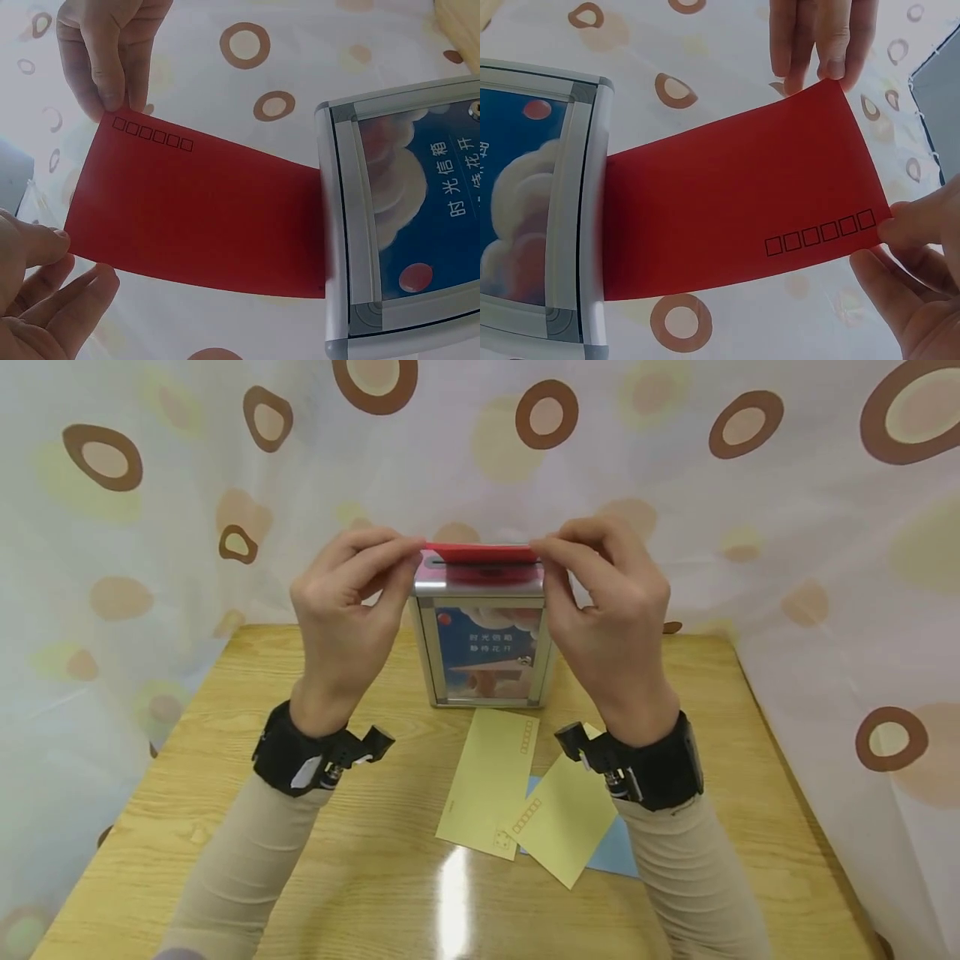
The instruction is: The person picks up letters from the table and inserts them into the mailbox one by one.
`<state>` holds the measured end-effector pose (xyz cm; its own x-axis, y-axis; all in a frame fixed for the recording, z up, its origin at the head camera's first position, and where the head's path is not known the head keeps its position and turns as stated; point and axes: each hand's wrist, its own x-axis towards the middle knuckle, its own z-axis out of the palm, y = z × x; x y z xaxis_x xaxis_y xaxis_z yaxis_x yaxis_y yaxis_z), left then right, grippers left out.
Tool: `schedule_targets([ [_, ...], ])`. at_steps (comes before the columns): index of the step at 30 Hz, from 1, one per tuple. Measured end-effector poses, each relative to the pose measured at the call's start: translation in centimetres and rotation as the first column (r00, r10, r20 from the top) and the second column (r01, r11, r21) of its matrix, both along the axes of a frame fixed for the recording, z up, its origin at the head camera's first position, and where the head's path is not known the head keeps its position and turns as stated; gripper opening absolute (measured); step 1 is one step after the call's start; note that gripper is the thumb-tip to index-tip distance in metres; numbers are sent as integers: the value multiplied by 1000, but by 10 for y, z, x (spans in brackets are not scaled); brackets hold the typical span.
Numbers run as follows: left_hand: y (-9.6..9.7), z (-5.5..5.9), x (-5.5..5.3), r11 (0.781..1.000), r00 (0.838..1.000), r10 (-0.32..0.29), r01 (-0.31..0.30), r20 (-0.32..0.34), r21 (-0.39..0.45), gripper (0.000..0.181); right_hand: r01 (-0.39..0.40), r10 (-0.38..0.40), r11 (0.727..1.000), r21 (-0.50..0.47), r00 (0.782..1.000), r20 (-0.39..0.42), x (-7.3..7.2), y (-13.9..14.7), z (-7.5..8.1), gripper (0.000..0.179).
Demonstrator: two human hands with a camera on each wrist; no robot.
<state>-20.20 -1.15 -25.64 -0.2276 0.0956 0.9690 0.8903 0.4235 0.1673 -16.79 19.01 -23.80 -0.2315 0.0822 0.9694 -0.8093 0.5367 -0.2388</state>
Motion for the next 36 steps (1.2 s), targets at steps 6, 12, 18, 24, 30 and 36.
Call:
schedule_targets([
  [6,1,-7,0,1000,1000,0,0,11,14,14,41,-41,999,0,999,31,-1,2,-7,11],
  [12,-1,-9,-2,1000,1000,-9,9,15,24,14,62,-63,998,10,997,45,-4,1,-9,11],
  [18,-2,-10,-3,1000,1000,-7,7,21,15,15,84,-85,996,30,994,61,-4,0,-11,11],
  [24,-2,-9,-4,1000,1000,-12,12,20,11,16,79,-80,996,32,995,52,-4,0,-9,11],
  [30,-2,-7,-5,1000,1000,-24,23,20,18,16,62,-63,998,27,998,32,-7,1,-9,11],
  [36,-4,-8,-5,1000,999,-21,21,37,6,16,48,-50,997,54,999,22,-9,2,-11,10],
])
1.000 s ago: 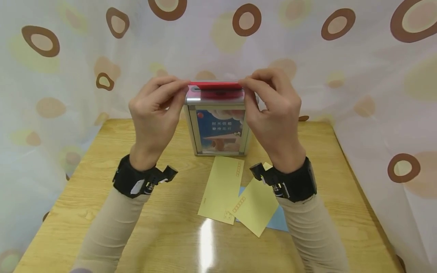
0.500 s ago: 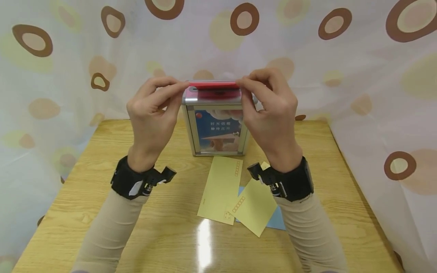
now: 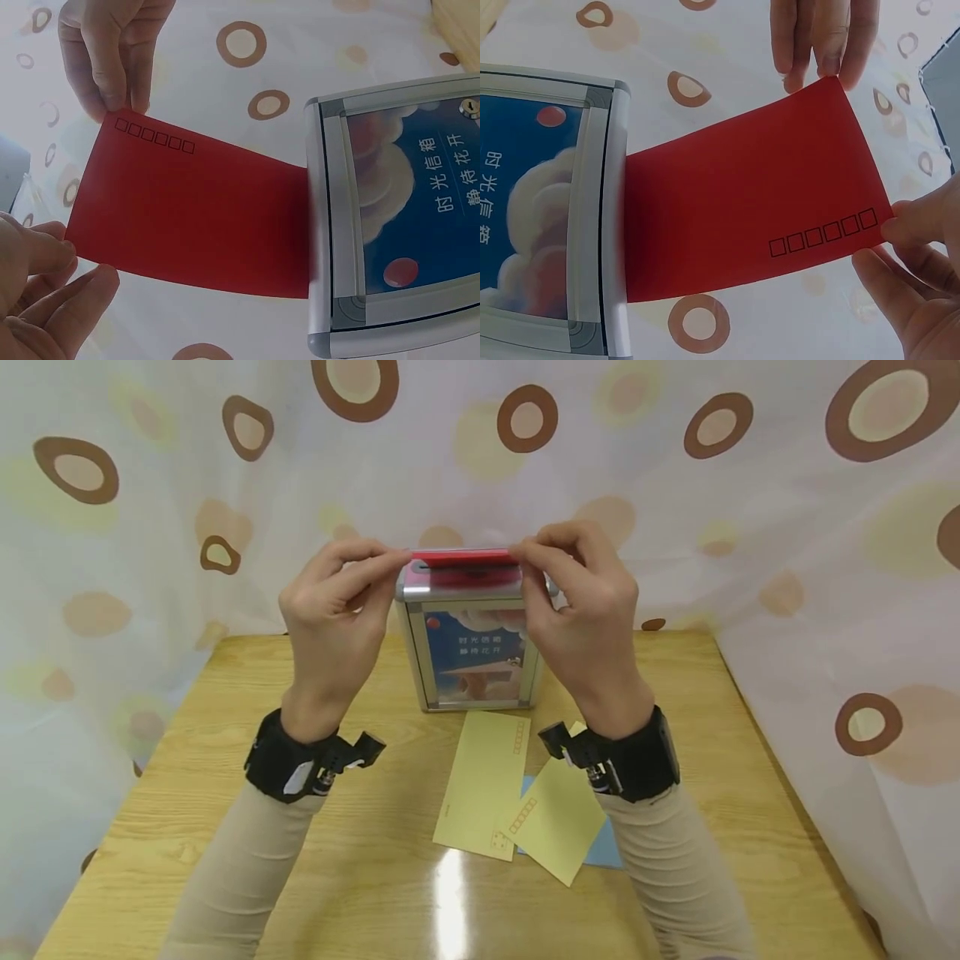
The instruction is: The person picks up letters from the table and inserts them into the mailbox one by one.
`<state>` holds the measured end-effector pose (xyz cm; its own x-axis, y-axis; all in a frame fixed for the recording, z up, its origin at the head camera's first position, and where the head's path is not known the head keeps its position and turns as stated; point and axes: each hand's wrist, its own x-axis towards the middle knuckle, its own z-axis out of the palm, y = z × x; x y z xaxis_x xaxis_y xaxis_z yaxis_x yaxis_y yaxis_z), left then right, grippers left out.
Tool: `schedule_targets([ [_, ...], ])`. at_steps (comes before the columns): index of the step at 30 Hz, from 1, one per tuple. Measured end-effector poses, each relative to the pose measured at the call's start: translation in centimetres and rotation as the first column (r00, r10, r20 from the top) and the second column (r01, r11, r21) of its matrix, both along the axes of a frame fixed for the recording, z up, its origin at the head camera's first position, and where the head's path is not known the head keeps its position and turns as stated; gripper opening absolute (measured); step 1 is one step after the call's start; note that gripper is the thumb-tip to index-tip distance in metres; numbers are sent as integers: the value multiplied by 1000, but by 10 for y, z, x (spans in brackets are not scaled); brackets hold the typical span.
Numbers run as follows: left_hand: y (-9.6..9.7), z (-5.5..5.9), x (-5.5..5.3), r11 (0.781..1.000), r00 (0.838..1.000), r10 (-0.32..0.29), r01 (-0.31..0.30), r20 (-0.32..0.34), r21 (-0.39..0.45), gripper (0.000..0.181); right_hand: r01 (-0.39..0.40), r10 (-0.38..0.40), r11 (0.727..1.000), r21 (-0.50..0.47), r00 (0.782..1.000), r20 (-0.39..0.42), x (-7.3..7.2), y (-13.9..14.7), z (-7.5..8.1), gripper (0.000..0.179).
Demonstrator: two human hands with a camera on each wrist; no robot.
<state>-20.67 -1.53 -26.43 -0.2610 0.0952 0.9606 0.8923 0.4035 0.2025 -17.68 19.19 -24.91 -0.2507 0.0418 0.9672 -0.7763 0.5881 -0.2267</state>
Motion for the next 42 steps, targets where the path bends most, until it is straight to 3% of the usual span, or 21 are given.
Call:
schedule_targets([
  [9,0,-3,-4,999,999,14,-13,31,-30,17,47,-48,998,33,998,26,-6,4,-8,10],
  [27,2,-22,-11,1000,993,9,-6,118,-25,20,69,-76,994,85,993,89,-21,9,-24,16],
  [33,3,-24,-10,996,989,22,-9,149,-85,20,69,-79,992,107,992,100,-24,10,-29,16],
  [42,4,-29,-10,988,970,-4,42,243,-152,29,62,-76,993,104,988,136,-27,12,-36,14],
])
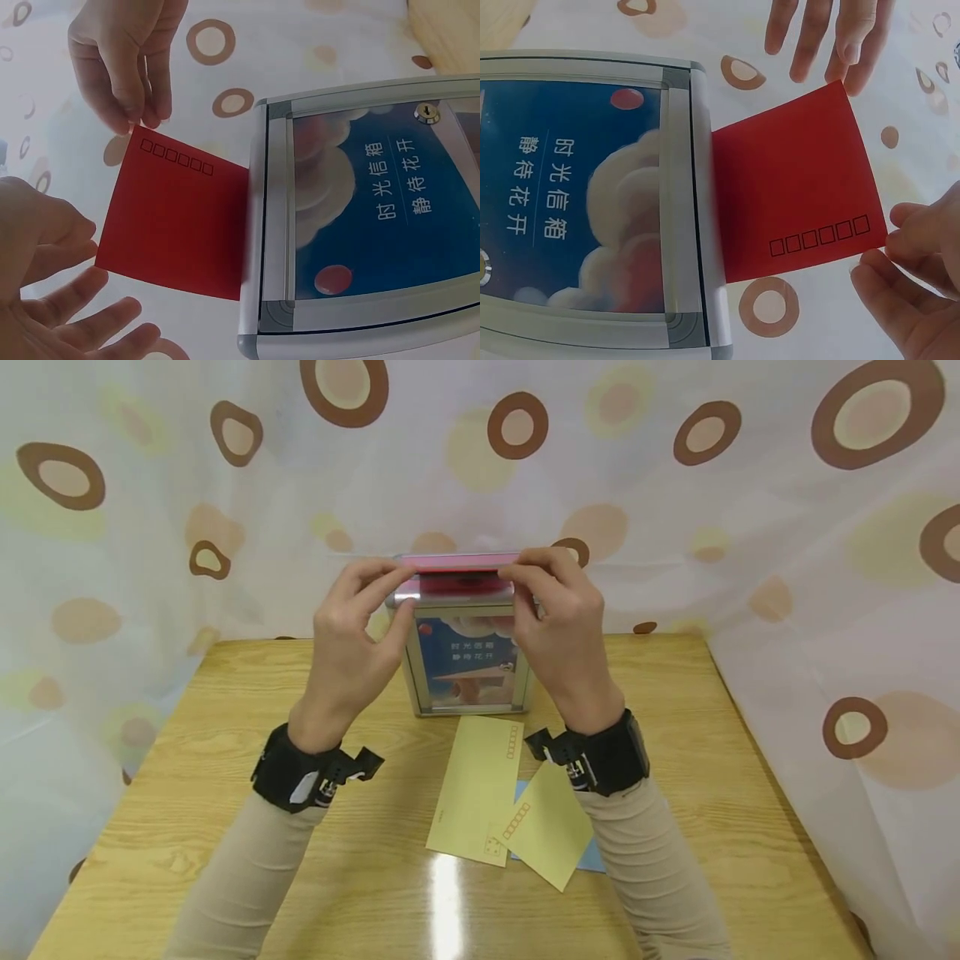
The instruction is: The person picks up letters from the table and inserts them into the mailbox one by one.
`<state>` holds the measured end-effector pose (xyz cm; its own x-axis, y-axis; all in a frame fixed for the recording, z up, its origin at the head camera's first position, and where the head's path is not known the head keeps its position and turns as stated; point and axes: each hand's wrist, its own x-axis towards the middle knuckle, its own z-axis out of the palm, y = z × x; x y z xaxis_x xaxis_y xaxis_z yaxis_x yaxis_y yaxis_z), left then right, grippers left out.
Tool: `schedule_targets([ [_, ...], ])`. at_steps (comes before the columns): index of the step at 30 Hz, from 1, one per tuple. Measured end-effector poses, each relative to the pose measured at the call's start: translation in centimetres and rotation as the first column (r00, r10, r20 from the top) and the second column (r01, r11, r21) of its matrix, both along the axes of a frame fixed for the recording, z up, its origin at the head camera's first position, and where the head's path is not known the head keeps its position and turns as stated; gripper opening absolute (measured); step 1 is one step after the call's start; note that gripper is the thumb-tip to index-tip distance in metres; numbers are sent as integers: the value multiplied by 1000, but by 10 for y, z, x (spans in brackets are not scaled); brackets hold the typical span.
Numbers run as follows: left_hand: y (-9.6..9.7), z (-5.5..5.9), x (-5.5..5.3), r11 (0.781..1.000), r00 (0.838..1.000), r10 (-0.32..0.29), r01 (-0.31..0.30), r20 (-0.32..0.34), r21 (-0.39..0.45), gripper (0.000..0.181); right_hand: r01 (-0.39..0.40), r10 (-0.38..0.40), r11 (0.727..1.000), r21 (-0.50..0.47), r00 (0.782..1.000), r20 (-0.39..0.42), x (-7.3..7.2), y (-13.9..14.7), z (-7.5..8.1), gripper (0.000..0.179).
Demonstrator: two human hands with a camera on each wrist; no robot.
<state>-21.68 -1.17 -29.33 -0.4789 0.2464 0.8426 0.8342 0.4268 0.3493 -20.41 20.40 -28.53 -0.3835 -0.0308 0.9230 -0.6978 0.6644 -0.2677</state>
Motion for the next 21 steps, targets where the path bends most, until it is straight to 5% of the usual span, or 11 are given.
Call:
schedule_targets([
  [21,2,-6,-1,996,996,21,-13,91,-89,32,16,-18,999,34,998,60,-3,3,-13,14],
])
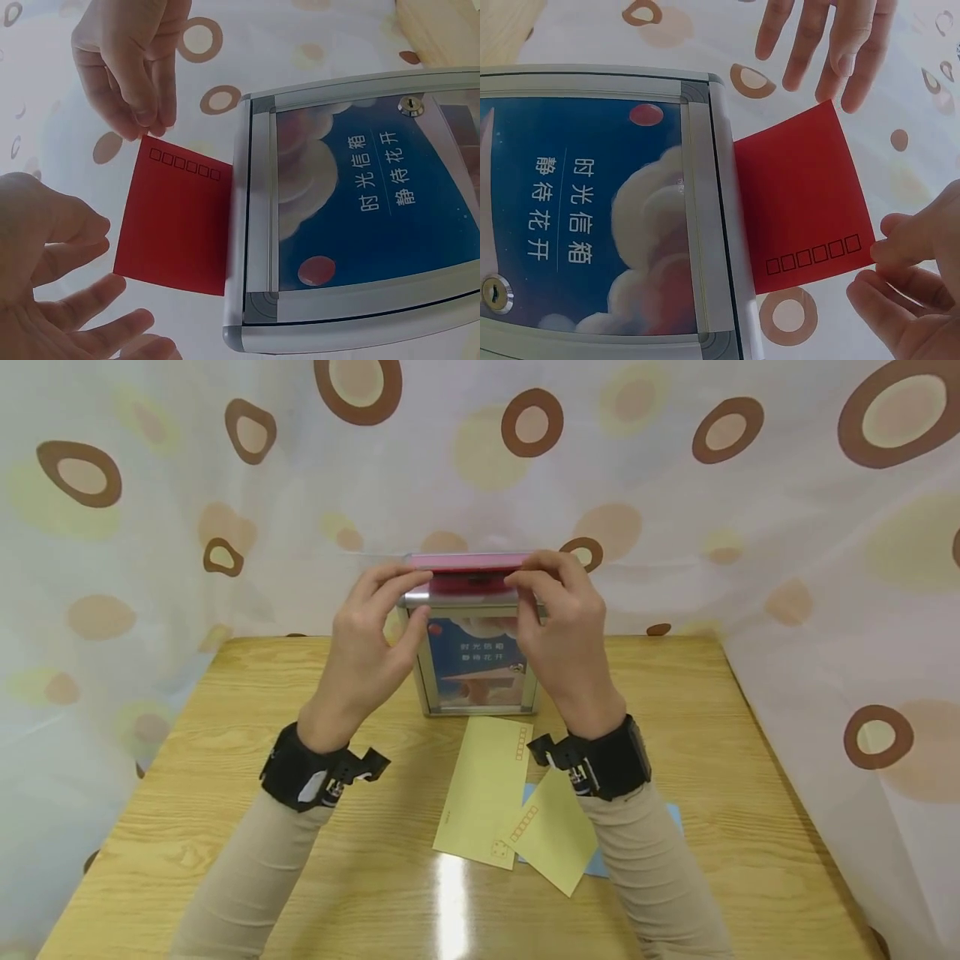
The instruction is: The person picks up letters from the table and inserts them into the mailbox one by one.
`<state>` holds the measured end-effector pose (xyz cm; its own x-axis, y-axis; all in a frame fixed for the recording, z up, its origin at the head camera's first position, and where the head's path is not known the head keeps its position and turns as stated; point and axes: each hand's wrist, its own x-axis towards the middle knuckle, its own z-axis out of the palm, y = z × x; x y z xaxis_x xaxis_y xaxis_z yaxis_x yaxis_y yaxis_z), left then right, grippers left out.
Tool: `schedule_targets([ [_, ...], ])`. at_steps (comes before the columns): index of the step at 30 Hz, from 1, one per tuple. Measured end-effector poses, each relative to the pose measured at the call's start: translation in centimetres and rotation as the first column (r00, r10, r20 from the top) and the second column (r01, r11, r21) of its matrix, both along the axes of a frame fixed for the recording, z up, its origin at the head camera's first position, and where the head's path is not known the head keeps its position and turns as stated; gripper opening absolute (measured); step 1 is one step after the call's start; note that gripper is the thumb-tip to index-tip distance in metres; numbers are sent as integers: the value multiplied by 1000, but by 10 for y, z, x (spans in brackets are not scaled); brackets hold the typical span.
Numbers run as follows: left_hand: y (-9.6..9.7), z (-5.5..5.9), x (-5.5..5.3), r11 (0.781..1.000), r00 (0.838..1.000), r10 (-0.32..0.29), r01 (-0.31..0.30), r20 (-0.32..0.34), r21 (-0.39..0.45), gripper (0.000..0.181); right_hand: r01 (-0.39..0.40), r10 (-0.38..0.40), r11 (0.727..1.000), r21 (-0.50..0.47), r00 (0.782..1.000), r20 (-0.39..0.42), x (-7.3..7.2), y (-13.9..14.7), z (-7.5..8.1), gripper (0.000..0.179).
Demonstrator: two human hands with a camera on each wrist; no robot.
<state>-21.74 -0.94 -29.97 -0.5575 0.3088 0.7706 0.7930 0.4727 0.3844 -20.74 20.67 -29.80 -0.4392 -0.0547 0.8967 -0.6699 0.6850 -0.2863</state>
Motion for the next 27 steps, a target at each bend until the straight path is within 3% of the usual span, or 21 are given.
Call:
schedule_targets([
  [14,8,4,5,997,998,46,-44,35,-67,32,44,-44,999,11,998,35,1,2,-5,13],
  [27,8,2,4,994,996,13,-3,85,-111,37,48,-48,999,-3,995,87,6,1,-13,14],
])
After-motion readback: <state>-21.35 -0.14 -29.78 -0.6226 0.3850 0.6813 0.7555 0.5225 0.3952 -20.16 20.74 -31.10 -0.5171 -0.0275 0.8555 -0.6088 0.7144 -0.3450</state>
